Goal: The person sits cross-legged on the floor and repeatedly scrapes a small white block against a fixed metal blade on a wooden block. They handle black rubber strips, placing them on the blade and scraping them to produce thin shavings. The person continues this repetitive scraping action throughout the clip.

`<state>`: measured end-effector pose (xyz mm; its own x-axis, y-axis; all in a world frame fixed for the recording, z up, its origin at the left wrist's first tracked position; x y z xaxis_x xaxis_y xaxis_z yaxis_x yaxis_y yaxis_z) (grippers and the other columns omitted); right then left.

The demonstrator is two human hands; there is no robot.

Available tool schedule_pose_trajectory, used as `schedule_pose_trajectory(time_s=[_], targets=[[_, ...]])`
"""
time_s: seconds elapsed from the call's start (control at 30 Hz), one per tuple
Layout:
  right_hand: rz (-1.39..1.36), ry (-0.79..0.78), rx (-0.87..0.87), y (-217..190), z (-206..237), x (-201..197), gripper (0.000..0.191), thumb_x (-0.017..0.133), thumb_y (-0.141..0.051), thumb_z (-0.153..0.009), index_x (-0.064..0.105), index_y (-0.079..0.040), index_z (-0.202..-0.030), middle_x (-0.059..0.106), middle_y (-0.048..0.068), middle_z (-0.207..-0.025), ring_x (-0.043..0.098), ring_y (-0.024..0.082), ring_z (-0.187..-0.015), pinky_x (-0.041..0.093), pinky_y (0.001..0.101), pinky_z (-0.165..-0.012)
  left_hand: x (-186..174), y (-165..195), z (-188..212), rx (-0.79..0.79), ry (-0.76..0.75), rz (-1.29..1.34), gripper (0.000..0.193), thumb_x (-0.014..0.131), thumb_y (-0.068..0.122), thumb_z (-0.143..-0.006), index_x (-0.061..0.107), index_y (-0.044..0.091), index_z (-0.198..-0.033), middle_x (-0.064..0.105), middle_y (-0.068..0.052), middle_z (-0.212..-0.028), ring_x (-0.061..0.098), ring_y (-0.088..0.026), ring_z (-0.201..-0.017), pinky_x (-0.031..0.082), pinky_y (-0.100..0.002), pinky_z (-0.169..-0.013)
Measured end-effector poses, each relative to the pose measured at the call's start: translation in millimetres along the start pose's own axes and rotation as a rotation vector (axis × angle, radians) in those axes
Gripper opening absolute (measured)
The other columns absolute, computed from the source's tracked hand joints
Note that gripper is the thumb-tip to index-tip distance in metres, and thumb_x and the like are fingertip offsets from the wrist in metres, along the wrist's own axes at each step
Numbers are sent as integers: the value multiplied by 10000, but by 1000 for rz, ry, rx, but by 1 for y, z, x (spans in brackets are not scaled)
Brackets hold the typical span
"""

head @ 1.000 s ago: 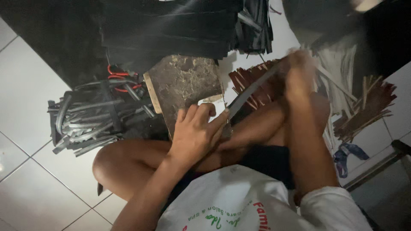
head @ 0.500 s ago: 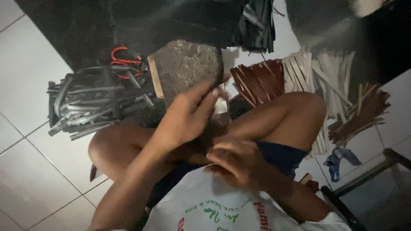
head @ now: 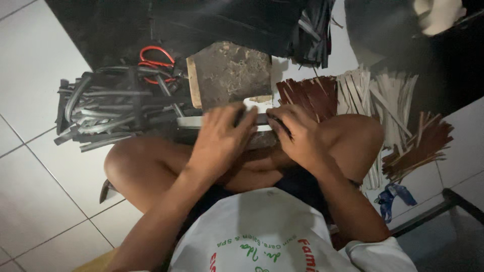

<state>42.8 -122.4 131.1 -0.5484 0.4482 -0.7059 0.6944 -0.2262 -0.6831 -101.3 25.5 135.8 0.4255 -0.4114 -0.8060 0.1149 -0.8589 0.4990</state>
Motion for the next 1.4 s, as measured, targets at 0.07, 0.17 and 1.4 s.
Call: schedule_pose_trajectory(time_s=[0.07, 0.17, 1.4], targets=[[13, -19, -8, -2, -4, -3, 247, 737, -45, -960, 709, -35, -1205, 689, 152, -1147, 699, 311, -1058, 565, 380, -898, 8, 0, -3, -21, -24, 76, 375, 717, 212, -935, 668, 108, -1293, 611, -111, -1211, 586, -316, -1124, 462, -443, -925], [25, -58, -27, -1, -8, -6, 260, 736, -36, -945, 720, -33, -1204, 698, 142, -1155, 704, 300, -1057, 574, 379, -889, 13, -6, -5, -29, -49, 140, 322, 724, 191, -933, 697, 106, -1242, 620, -99, -1181, 585, -317, -1102, 467, -443, -900], [-481, 112, 721, 51, -14, 51, 220, 574, -230, -1068, 645, -25, -1028, 627, 12, -842, 540, 89, -763, 467, 262, -683, 10, -26, -18, 7, -85, 304, 370, 681, 19, -832, 700, 58, -1199, 646, -111, -1103, 621, -310, -1035, 506, -404, -903]])
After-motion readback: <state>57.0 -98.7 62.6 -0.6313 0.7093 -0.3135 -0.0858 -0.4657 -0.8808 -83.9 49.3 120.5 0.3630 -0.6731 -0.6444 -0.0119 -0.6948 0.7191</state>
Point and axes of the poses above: each hand's wrist, its own z-axis away from the middle knuckle, its own x-axis out of the palm, y = z × x, the point moved 2 cm from there along -z, towards the middle knuckle
